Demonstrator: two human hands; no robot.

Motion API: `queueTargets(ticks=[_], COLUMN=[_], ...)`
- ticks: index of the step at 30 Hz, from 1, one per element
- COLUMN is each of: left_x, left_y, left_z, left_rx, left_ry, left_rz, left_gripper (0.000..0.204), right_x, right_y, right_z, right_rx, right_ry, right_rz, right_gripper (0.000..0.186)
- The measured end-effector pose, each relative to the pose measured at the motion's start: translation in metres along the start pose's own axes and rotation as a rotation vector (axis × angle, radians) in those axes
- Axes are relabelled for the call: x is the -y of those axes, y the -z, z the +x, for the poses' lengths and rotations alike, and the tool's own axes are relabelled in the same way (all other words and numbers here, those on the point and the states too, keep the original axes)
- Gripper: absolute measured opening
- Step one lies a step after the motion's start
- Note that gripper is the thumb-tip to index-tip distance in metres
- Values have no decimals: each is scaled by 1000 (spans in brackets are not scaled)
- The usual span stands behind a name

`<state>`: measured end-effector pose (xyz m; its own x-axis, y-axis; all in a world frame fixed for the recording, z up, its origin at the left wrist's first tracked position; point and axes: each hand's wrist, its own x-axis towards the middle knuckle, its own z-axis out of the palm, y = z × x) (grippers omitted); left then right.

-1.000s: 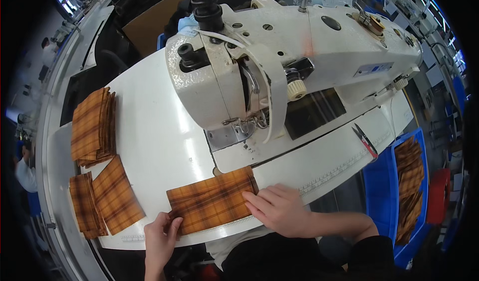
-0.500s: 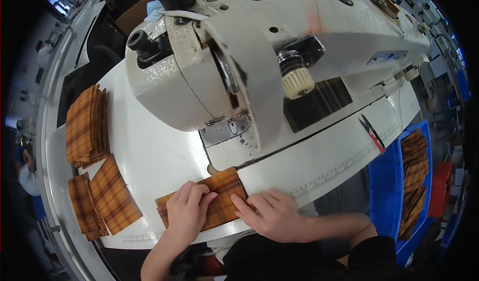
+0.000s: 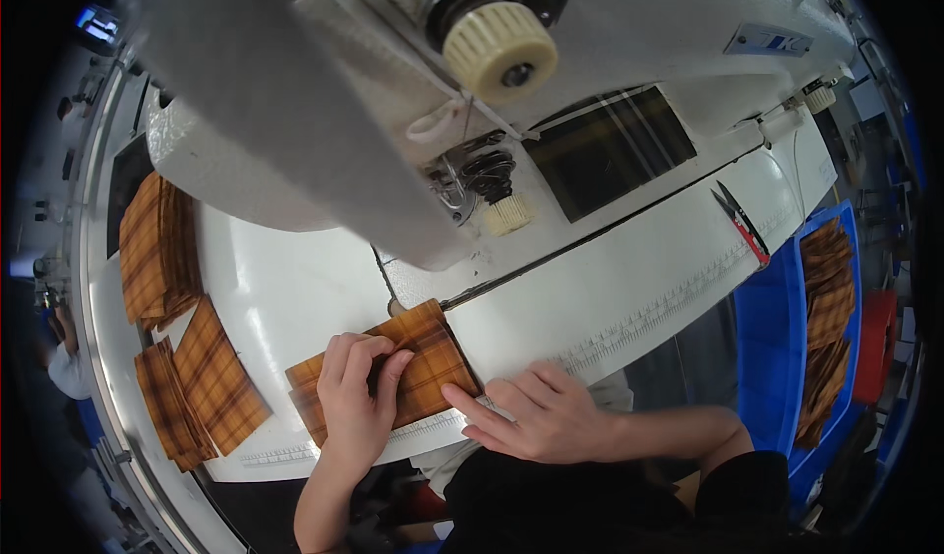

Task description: Sewing pieces of plaid fabric together using an industrial sewing machine.

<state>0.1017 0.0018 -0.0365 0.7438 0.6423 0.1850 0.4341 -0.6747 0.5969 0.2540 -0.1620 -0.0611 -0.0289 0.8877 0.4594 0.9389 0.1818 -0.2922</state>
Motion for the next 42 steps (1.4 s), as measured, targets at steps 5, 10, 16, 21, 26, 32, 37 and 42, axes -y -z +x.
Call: queueTargets(ticks=[5,10,16,21,26,32,37,42], left_x=[-2,-2,-4,-5,-4,-6,-10,-15], left_y=[1,1,1,2,4,6,8,3], left_z=[1,3,4,4,6,9,12,15], left_rx=[12,9,14,26,36,62,88,55], left_ry=[49,44,83,101,83,127,180,196], left_rz=[-2,16,-13,-20,-14,-40,-68,-116], left_gripper=[14,17,15,16,18,18,17,15], right_x=[-1,0,1,1,1,1,-5,-12], right_y=[-1,0,-1,-2,-3,0,7,10], right_z=[-3,-4,-3,-6,-8,-6,-1,5], right_rx=[-8,8,10,-1,-11,7,55,134], right_ry=[13,-18,-26,-16,-1,14,80,114], right_rz=[-11,8,14,-2,-15,-31,-50,66], right_gripper=[50,51,51,50,49,49,48,49])
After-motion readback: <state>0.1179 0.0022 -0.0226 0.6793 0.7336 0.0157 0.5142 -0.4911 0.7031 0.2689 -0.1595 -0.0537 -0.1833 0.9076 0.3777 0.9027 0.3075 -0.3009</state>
